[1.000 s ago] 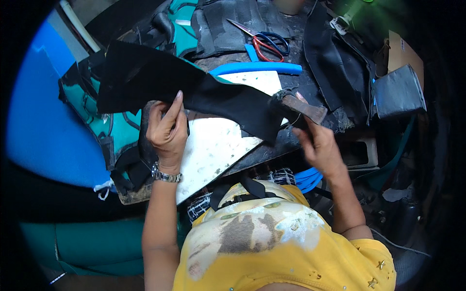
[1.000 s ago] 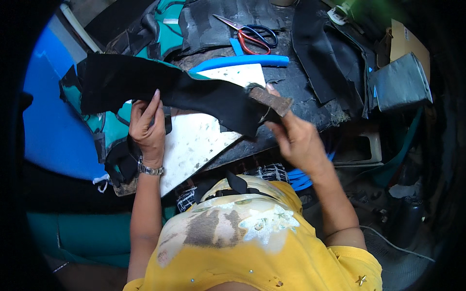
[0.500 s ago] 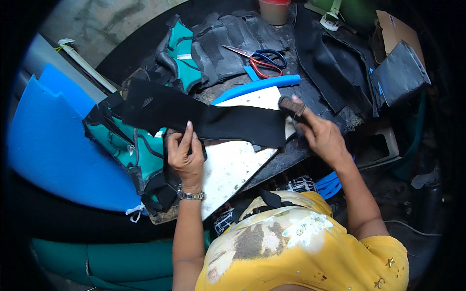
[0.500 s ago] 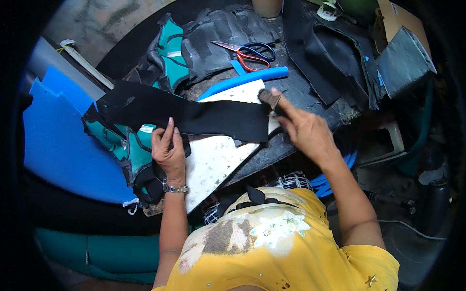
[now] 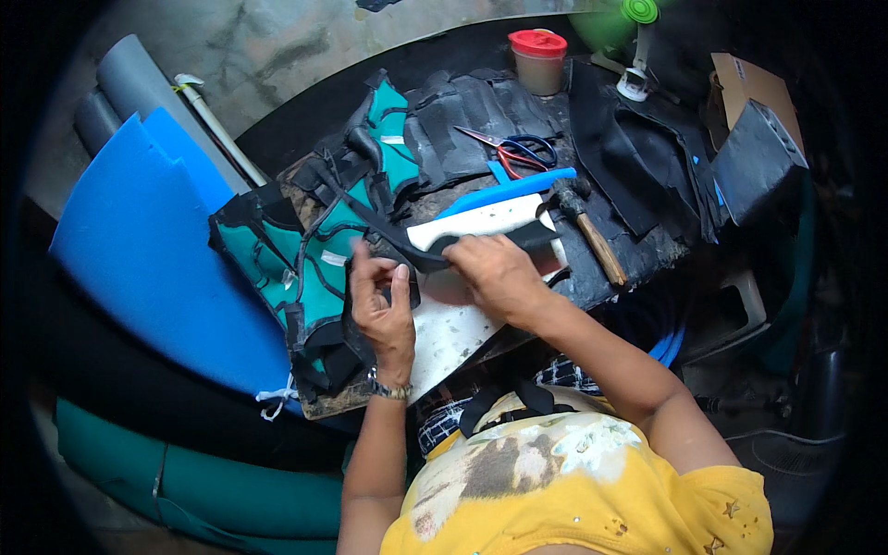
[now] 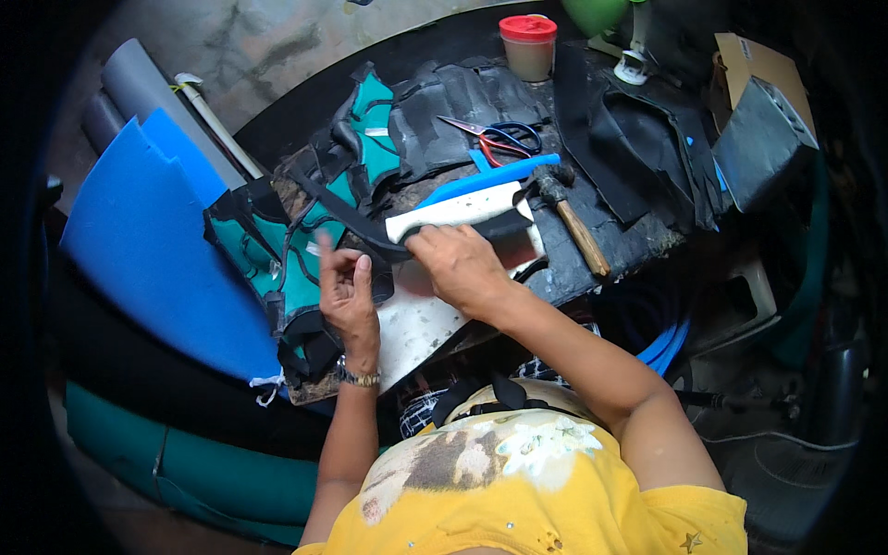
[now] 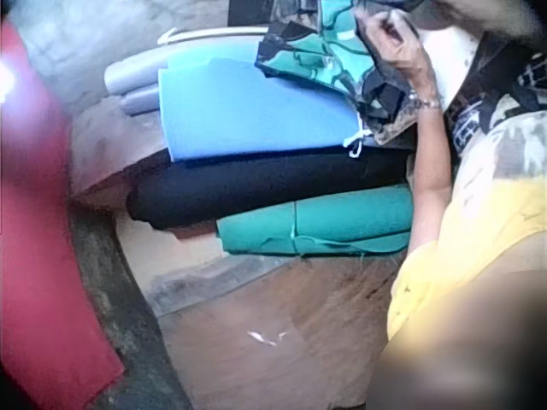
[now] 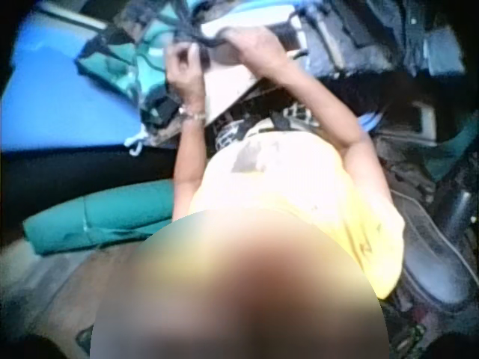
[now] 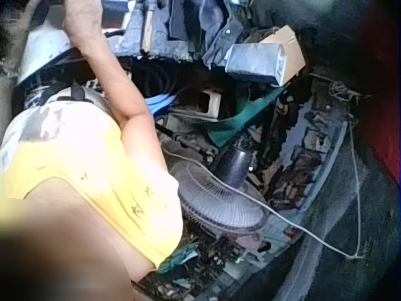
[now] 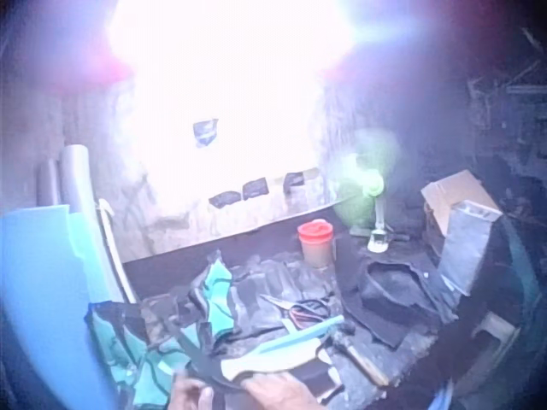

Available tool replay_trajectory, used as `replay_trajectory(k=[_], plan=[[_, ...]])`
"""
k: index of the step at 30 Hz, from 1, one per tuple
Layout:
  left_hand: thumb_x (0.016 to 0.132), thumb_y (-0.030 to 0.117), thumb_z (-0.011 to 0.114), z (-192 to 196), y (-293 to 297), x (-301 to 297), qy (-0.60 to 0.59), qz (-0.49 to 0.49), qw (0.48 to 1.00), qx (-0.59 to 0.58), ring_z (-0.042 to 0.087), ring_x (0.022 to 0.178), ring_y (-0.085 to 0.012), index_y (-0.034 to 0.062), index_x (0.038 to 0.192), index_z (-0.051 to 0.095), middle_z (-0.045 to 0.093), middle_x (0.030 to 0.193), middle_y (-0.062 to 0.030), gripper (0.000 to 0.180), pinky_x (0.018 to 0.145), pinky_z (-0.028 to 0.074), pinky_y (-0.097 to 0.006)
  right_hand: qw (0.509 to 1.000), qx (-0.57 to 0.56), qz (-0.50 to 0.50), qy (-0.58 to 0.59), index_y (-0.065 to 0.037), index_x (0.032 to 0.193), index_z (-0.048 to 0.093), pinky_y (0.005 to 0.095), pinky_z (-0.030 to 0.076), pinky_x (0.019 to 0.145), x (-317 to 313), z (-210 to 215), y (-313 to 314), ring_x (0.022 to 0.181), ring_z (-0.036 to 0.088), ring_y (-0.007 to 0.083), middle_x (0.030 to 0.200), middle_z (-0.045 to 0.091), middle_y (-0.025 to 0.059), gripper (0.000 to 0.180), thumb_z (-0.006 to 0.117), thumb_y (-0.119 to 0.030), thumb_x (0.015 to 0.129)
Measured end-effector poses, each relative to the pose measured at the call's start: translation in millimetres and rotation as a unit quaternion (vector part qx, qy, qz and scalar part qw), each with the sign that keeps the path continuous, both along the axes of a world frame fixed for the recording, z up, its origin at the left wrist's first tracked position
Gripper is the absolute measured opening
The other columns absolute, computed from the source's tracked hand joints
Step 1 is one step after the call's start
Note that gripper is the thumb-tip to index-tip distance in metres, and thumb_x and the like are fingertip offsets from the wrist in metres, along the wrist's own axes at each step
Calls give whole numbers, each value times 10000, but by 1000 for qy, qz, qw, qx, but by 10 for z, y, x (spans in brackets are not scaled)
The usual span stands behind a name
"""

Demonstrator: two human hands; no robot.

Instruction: The person assembles life jackets by hand, using a hammer to secure black fabric pieces onto green foam panels. They repeatedly position the fabric, strike it with the hammer, and adjust the pieces. The person also uses scissors to trim a blue foam strip and places it on the assembly.

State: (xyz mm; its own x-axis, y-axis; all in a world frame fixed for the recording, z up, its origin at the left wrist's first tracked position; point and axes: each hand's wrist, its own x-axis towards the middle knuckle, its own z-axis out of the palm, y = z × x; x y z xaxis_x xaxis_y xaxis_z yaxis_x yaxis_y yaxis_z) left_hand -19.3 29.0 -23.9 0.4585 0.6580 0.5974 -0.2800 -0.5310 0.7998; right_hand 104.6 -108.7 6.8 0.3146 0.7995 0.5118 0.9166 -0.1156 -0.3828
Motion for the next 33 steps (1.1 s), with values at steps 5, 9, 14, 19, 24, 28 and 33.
replay_trajectory(k=[5, 9, 14, 19, 24, 28, 33], plan=[[967, 404, 685, 93, -239, -138, -155, -337, 733, -570, 453, 1368, -263, 69, 1527, 258, 458, 1482, -136, 780, 1172, 332, -427, 932, 10, 137, 336, 5, 1201, 625, 310, 501, 872, 65, 449, -346, 957, 652, 170, 1013, 686, 116, 262, 626, -164, 1000], [947, 441, 694, 127, -542, -139, -151, -318, 705, -616, 507, 1338, -250, 71, 1426, 470, 558, 1422, -103, 645, 1152, 380, -438, 907, 25, 137, 396, 15, 1212, 629, 296, 489, 897, 79, 577, -448, 988, 614, 133, 1053, 676, 83, 287, 631, -185, 1006], [962, 387, 685, 106, -661, -177, -170, -344, 650, -656, 603, 1248, -254, 62, 1345, 577, 645, 1329, -104, 514, 1122, 441, -442, 891, -9, 156, 426, 10, 1202, 651, 277, 484, 905, 159, 468, -555, 1009, 616, 121, 1038, 687, 66, 271, 605, -193, 1028], [998, 342, 637, -33, -629, -103, -190, -404, 602, -663, 623, 1232, -248, 54, 1293, 622, 675, 1295, -108, 413, 1108, 464, -446, 906, -2, 118, 406, 5, 1150, 676, 284, 485, 901, 263, 419, -600, 997, 625, 137, 1003, 693, 64, 258, 561, -204, 1054], [987, 338, 646, -127, -562, -47, -172, -357, 637, -662, 612, 1249, -242, 69, 1306, 615, 675, 1298, -94, 418, 1113, 451, -475, 968, -110, 34, 224, -39, 1103, 699, 349, 487, 876, 390, 536, -819, 963, 659, 233, 986, 709, 106, 219, 552, -189, 1043], [997, 332, 629, -165, -478, -33, -188, -371, 604, -679, 614, 1250, -251, 65, 1318, 607, 666, 1317, -102, 419, 1117, 451, -490, 927, -106, 98, 347, -26, 1124, 702, 341, 483, 920, 549, 528, -943, 968, 658, 197, 1034, 722, 88, 214, 551, -147, 1031], [1004, 343, 617, -225, -488, -18, -181, -360, 595, -695, 617, 1246, -253, 66, 1319, 609, 675, 1306, -99, 420, 1113, 452, -495, 890, -83, 131, 428, -4, 1168, 693, 329, 465, 981, 618, 431, -997, 1024, 660, 174, 1102, 717, 80, 237, 547, -91, 1003]])
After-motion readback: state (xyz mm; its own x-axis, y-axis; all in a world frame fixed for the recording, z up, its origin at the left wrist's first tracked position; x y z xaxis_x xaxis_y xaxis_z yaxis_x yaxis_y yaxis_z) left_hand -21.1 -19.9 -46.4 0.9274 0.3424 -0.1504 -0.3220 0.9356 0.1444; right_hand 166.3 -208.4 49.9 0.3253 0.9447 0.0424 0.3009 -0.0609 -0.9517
